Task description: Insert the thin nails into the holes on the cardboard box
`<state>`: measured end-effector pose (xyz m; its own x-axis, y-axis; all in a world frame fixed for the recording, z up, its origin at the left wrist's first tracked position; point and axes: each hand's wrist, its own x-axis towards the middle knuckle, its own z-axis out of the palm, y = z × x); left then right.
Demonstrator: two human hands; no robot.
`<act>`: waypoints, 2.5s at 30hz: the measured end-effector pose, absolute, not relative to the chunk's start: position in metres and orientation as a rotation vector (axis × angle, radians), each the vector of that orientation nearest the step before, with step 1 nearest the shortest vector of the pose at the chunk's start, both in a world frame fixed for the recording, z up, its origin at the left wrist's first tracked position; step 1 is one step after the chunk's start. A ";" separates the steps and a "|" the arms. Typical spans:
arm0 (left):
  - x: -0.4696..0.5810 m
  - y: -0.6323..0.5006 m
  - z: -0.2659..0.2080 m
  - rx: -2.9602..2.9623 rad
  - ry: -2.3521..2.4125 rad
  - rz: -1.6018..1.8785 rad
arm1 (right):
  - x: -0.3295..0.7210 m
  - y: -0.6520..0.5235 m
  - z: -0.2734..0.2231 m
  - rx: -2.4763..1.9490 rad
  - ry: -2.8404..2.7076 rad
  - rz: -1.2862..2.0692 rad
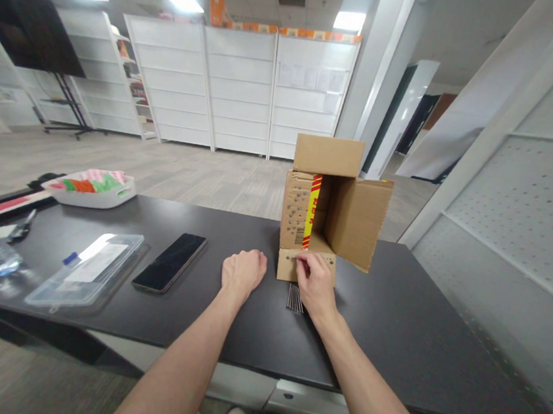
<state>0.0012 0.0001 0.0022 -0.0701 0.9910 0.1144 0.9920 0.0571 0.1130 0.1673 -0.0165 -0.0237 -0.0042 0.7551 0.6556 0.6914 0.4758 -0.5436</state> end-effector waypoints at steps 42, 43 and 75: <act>0.000 0.001 -0.001 -2.130 -2.282 -0.265 | 0.165 -0.020 -0.026 -1.213 -1.741 0.094; 0.000 0.000 -0.001 -2.133 -2.281 -0.264 | 0.165 -0.020 -0.026 -1.216 -1.740 0.093; 0.002 0.000 0.003 -2.145 -2.326 -0.230 | 0.189 -0.064 -0.002 -1.204 -2.220 0.162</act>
<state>0.0017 0.0000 0.0029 -0.0855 0.9935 0.0754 0.9891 0.0755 0.1267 0.1888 -0.0642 -0.0023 -0.4075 0.7960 0.4475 0.7226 0.5807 -0.3750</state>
